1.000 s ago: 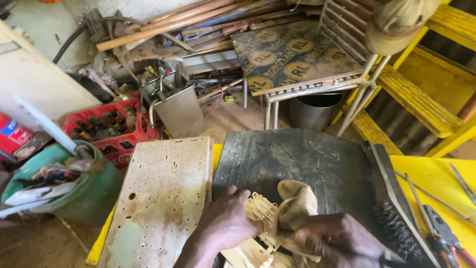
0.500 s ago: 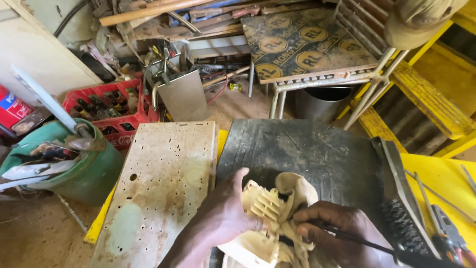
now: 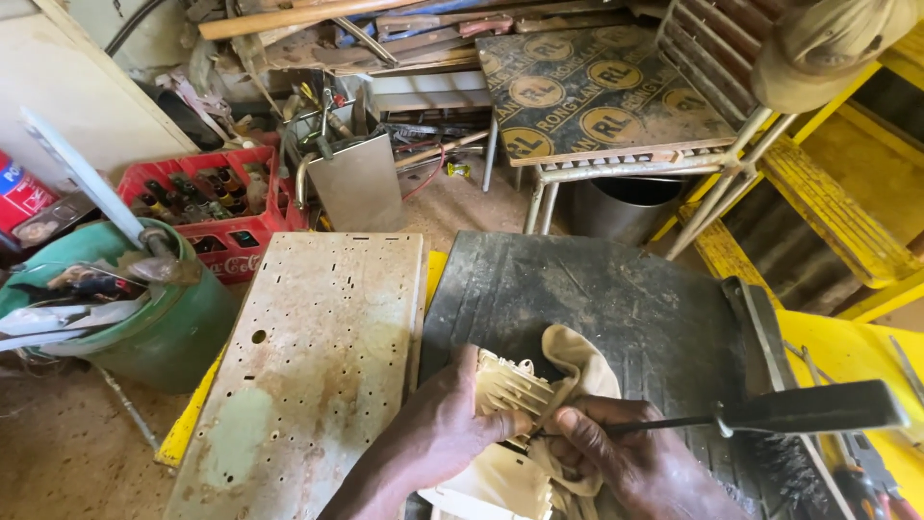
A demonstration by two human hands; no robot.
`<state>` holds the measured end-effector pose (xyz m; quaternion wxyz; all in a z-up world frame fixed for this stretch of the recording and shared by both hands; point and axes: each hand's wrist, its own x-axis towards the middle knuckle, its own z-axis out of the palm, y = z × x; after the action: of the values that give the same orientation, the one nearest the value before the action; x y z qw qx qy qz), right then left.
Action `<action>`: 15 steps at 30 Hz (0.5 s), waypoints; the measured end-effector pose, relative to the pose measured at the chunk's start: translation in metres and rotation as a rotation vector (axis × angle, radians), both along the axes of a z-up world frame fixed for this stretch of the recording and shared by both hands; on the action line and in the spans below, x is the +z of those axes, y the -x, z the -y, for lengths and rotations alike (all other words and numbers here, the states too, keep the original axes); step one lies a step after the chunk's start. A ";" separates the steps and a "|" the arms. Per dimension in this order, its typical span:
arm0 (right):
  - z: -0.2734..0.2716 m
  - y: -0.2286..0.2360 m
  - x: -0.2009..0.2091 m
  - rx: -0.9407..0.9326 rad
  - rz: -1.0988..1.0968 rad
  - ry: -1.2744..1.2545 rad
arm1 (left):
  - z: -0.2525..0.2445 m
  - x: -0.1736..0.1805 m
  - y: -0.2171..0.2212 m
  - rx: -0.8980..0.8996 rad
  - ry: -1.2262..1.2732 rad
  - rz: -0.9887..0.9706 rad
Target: The person holds a beige plastic component with a ribbed interior and uses a small brush to scrub its surfaces. The person rotates the part to access different areas while continuing to brush and wipe with a cloth.
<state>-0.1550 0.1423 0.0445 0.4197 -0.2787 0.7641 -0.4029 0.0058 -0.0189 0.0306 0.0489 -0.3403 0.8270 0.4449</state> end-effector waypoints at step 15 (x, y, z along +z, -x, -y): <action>-0.016 0.005 -0.009 0.333 -0.338 0.200 | -0.015 0.003 0.008 0.049 0.082 0.034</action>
<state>-0.1602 0.1579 0.0357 0.3168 -0.5043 0.7234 -0.3493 -0.0024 -0.0043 0.0333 0.0381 -0.3699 0.8349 0.4059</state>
